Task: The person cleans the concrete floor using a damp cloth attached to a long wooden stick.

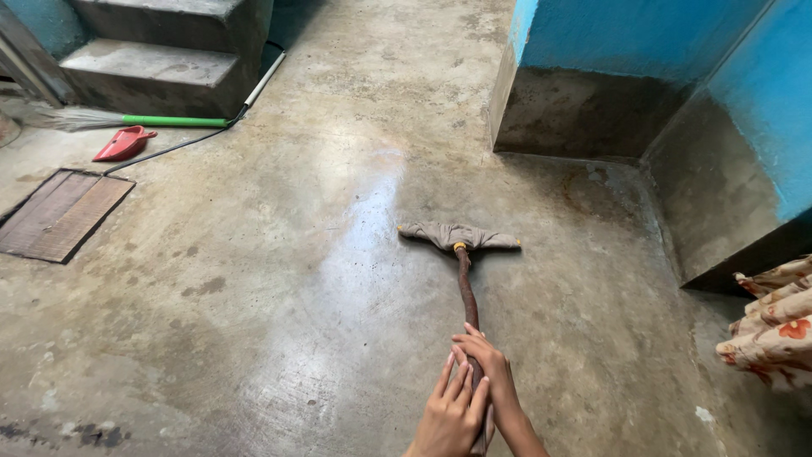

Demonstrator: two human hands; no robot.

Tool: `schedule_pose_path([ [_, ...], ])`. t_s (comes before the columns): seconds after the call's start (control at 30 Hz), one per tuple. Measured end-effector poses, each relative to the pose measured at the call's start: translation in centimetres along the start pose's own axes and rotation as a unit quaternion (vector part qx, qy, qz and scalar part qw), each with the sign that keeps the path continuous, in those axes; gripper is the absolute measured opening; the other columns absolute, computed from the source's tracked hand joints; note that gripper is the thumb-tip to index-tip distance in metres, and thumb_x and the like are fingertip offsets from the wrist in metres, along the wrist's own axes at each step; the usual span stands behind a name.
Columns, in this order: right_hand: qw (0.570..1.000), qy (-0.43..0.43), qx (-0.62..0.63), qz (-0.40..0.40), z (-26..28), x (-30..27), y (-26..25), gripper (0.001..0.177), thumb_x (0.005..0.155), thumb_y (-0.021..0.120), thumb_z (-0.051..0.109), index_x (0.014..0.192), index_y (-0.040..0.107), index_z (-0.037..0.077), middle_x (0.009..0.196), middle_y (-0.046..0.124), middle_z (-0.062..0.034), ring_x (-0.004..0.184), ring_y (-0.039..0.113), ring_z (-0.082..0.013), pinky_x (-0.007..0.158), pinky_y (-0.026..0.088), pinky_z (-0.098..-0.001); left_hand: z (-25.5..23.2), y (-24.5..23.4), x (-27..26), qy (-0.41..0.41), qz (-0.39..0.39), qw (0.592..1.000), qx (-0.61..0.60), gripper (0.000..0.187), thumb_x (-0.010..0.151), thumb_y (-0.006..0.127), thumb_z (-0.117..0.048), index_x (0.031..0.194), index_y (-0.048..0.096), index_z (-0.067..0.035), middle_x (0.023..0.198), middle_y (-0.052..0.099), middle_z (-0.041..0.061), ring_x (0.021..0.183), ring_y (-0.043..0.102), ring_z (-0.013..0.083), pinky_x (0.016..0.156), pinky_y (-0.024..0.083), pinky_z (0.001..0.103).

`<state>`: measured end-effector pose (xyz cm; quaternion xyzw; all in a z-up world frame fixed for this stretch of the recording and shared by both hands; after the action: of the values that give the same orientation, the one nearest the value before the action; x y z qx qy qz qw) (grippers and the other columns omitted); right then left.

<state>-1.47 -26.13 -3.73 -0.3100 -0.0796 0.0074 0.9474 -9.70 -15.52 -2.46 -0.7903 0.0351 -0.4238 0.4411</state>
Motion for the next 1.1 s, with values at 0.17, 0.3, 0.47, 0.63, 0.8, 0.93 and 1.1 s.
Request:
schedule_pose_path([
  [0.17,0.998,-0.056,0.018,-0.031,-4.0,7.5,1.3,0.025,0.089,0.069,0.016,0.105,0.076,-0.002,0.117,0.077,-0.0114,0.135,0.058,-0.0273,0.104,0.051,-0.0375,4.8,2.3,4.8,-0.022,0.041,0.999,-0.018,0.047,0.09,0.063,-0.02,0.125,0.063,0.013,0.122,0.064,0.039,0.132,0.056,0.0494,0.126,0.021,0.061],
  [0.3,0.996,-0.072,0.044,-0.035,-7.8,14.9,2.6,0.022,0.089,0.069,0.012,0.105,0.074,-0.003,0.114,0.077,-0.0129,0.136,0.057,-0.0283,0.107,0.049,-0.0374,10.1,5.5,9.1,-0.024,0.024,0.999,-0.021,0.047,0.09,0.064,-0.02,0.126,0.062,0.009,0.125,0.063,0.036,0.133,0.053,0.0472,0.124,0.023,0.059],
  [0.47,0.993,-0.099,0.037,-0.046,-12.2,22.7,4.3,0.023,0.095,0.06,0.009,0.108,0.075,-0.001,0.127,0.072,-0.0137,0.142,0.048,-0.0317,0.118,0.025,-0.0484,15.6,8.2,13.6,-0.023,0.034,0.999,-0.024,0.045,0.089,0.063,-0.019,0.126,0.063,0.006,0.124,0.064,0.032,0.132,0.053,0.0442,0.122,0.028,0.054],
  [0.63,0.995,-0.071,0.071,0.003,-12.2,22.9,4.7,0.021,0.094,0.056,0.015,0.091,0.069,-0.001,0.119,0.072,-0.0086,0.149,0.04,-0.0313,0.118,0.031,-0.0481,16.0,8.0,13.5,-0.013,0.036,0.999,-0.031,0.04,0.092,0.063,-0.019,0.124,0.064,0.005,0.118,0.068,0.028,0.128,0.056,0.0405,0.122,0.029,0.053],
  [0.8,0.995,-0.008,0.095,0.002,-9.6,17.7,4.4,0.028,0.096,0.05,0.018,0.089,0.07,0.0,0.111,0.075,-0.0078,0.151,0.041,-0.0274,0.123,0.018,-0.0509,13.3,6.5,10.2,0.01,0.046,0.999,-0.013,0.04,0.091,0.064,-0.019,0.122,0.064,0.006,0.113,0.07,0.03,0.126,0.06,0.0406,0.124,0.027,0.053],
  [0.93,0.991,0.003,0.132,-0.017,-8.4,12.2,3.7,0.036,0.101,0.043,0.022,0.092,0.073,0.004,0.122,0.071,-0.004,0.149,0.04,-0.0255,0.124,0.015,-0.0534,10.1,4.1,8.0,0.034,0.06,0.996,-0.049,0.041,0.087,0.064,-0.019,0.119,0.064,0.006,0.109,0.07,0.034,0.123,0.064,0.0422,0.127,0.028,0.05],
  [1.1,0.998,-0.027,0.045,-0.028,-4.7,5.0,0.8,0.031,0.096,0.046,0.018,0.1,0.074,0.005,0.12,0.073,-0.0048,0.144,0.047,-0.0241,0.125,0.008,-0.056,4.2,-0.2,5.8,0.054,0.092,0.99,-0.095,0.037,0.088,0.066,-0.021,0.114,0.066,0.005,0.104,0.07,0.036,0.122,0.065,0.045,0.13,0.026,0.052],
])
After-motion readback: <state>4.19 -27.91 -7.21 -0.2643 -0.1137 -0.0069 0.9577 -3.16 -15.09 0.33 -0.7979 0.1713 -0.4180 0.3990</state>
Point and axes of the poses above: each hand's wrist, its own x-axis towards the middle knuckle, its own y-axis out of the palm, z = x × y, the point moved 4 cm from there along x, towards the middle knuckle
